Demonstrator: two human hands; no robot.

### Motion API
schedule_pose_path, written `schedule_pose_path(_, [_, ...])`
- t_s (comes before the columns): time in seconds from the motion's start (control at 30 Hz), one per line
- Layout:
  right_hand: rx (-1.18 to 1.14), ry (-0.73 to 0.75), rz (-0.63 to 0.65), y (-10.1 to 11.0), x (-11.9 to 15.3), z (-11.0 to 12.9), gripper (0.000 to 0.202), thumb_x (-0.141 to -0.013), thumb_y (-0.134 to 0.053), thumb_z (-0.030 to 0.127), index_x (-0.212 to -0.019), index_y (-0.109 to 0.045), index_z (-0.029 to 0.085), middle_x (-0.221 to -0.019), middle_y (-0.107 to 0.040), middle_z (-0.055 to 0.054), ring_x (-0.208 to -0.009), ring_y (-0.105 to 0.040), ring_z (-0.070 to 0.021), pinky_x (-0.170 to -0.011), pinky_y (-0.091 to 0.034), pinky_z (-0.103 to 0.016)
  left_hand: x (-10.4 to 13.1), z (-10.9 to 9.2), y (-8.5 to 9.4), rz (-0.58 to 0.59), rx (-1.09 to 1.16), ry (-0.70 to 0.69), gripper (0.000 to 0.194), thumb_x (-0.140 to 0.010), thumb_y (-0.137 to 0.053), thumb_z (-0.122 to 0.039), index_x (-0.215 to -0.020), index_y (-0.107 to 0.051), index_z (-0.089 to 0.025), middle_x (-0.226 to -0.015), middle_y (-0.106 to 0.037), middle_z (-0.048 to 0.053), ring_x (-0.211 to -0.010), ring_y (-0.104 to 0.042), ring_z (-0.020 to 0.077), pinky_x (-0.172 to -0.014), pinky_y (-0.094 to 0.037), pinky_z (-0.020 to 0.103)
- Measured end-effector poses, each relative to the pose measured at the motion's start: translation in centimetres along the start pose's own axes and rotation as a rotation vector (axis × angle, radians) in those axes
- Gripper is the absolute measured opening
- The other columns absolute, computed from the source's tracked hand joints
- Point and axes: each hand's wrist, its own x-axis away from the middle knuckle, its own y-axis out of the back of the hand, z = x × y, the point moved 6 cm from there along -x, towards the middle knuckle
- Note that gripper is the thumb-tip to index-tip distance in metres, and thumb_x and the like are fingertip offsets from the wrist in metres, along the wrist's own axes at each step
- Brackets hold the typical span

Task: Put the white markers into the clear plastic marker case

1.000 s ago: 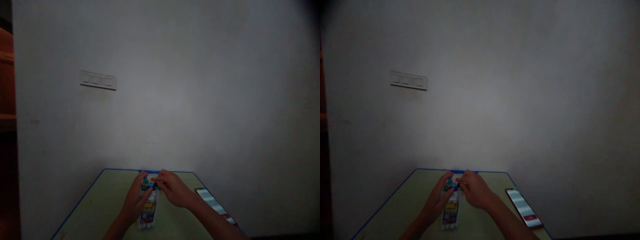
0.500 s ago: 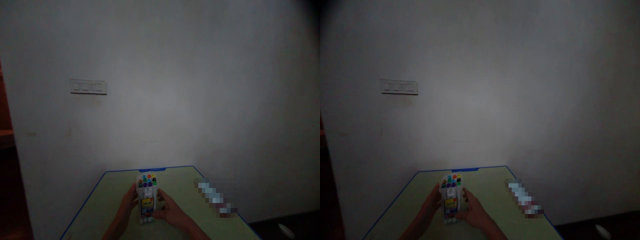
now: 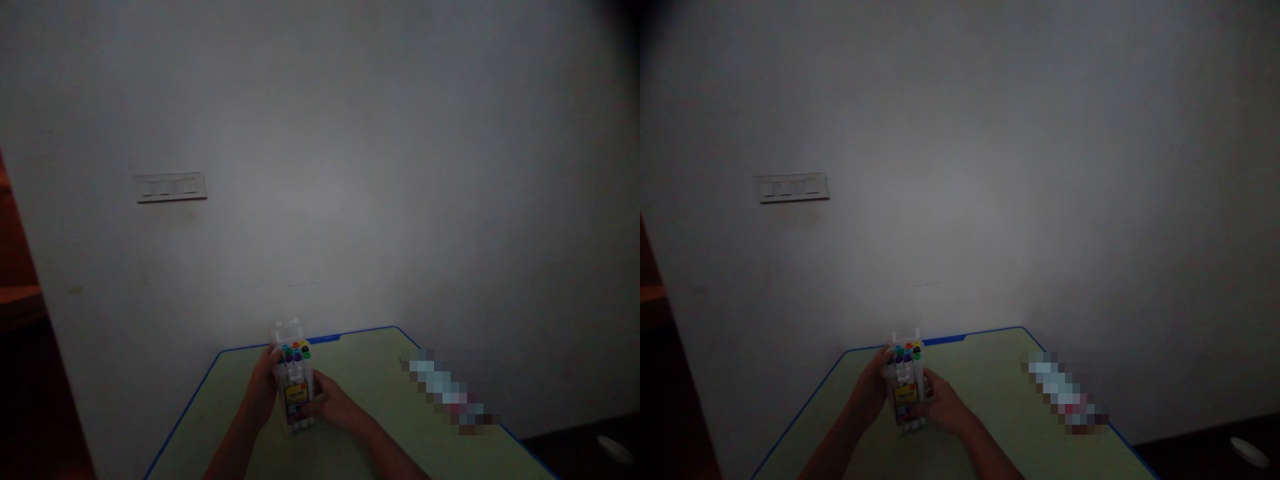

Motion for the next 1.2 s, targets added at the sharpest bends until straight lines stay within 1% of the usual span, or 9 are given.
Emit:
schedule_pose_path(0.13, [-0.074,0.035,0.012,-0.3,0.3,-0.4,0.057,-0.056,-0.065,0.018,-0.111,-0.054,0.018,-0.095,-0.062,-0.005,-0.087,-0.056,-0.0219,-0.075,-0.044,-0.034,-0.3,-1.1,0.3,-0.05,0.012,-0.061,0.065,-0.068,-0.061,-0.034,-0.127,-0.033,-0.025,-0.111,-0.06,0.008,-0.087,-0.061,0.0212,-0.068,-0.048,0.031])
schedule_pose_path(0.33, [-0.052,-0.013,0.001,-0.2,0.5,-0.7,0.059,-0.057,-0.066,0.021,-0.114,-0.051,0.02,-0.103,-0.061,-0.006,-0.09,-0.056,-0.0225,-0.076,-0.042,-0.035,-0.1,-1.9,0.9,0.016,-0.115,-0.174,0.063,-0.061,-0.063,-0.023,-0.12,-0.042,-0.021,-0.107,-0.061,0.007,-0.095,-0.058,0.0229,-0.079,-0.045,0.031])
schedule_pose_path(0.53, [-0.057,0.013,0.008,-0.2,0.8,-0.4,0.058,-0.059,-0.064,0.02,-0.115,-0.05,0.02,-0.105,-0.061,-0.006,-0.089,-0.057,-0.0218,-0.075,-0.043,-0.034,0.0,-2.3,1.0,-0.055,-0.307,-0.202,0.054,-0.073,-0.056,-0.038,-0.122,-0.039,-0.022,-0.11,-0.059,0.007,-0.095,-0.058,0.0219,-0.078,-0.047,0.032])
schedule_pose_path(0.63, [-0.04,0.0,0.007,-0.2,0.8,-0.5,0.058,-0.059,-0.066,0.021,-0.115,-0.05,0.019,-0.104,-0.061,-0.007,-0.088,-0.057,-0.0216,-0.074,-0.043,-0.034,-0.4,-3.3,0.3,-0.1,-0.39,-0.246,0.045,-0.076,-0.05,-0.045,-0.112,-0.048,-0.019,-0.109,-0.06,0.008,-0.093,-0.059,0.0226,-0.073,-0.047,0.031])
schedule_pose_path(0.83, [-0.077,-0.004,0.031,-0.3,0.8,-0.6,0.058,-0.057,-0.067,0.019,-0.112,-0.051,0.019,-0.102,-0.061,-0.006,-0.086,-0.058,-0.0205,-0.073,-0.044,-0.033,-2.0,-1.7,1.0,-0.135,-0.354,0.052,0.041,-0.071,-0.054,-0.051,-0.085,-0.057,-0.012,-0.081,-0.066,0.008,-0.069,-0.062,0.0212,-0.06,-0.047,0.03])
schedule_pose_path(0.93, [-0.07,-0.017,0.026,-0.2,0.8,-0.8,0.061,-0.056,-0.068,0.019,-0.114,-0.05,0.019,-0.102,-0.061,-0.007,-0.087,-0.058,-0.0208,-0.073,-0.045,-0.033,-2.0,-1.1,1.6,-0.104,-0.41,0.132,0.046,-0.071,-0.052,-0.053,-0.091,-0.057,-0.012,-0.094,-0.065,0.014,-0.078,-0.063,0.0241,-0.058,-0.047,0.03])
schedule_pose_path(1.0, [-0.054,-0.017,0.025,-0.2,0.7,-0.9,0.06,-0.056,-0.069,0.02,-0.113,-0.051,0.019,-0.103,-0.06,-0.007,-0.087,-0.058,-0.0204,-0.073,-0.045,-0.033,-1.6,-1.6,2.4,-0.186,-0.522,0.131,0.053,-0.072,-0.048,-0.055,-0.105,-0.053,-0.013,-0.112,-0.058,0.018,-0.094,-0.06,0.0272,-0.063,-0.048,0.033])
schedule_pose_path(1.1, [-0.03,-0.033,0.007,-0.3,0.6,-1.0,0.065,-0.054,-0.07,0.02,-0.115,-0.049,0.019,-0.105,-0.06,-0.006,-0.088,-0.058,-0.0202,-0.074,-0.045,-0.032,-0.7,-4.0,2.2,-0.267,-0.746,-0.039,0.064,-0.072,-0.048,-0.052,-0.122,-0.041,-0.013,-0.129,-0.045,0.018,-0.111,-0.051,0.0276,-0.079,-0.047,0.038])
schedule_pose_path(1.2, [-0.036,-0.061,0.009,-0.3,0.7,-0.7,0.069,-0.051,-0.072,0.019,-0.115,-0.047,0.019,-0.105,-0.061,-0.006,-0.091,-0.058,-0.0206,-0.074,-0.046,-0.032,0.2,-5.9,-0.7,-0.057,-1.001,-0.289,0.061,-0.072,-0.049,-0.052,-0.122,-0.044,-0.018,-0.132,-0.043,0.012,-0.119,-0.044,0.0256,-0.095,-0.04,0.041])
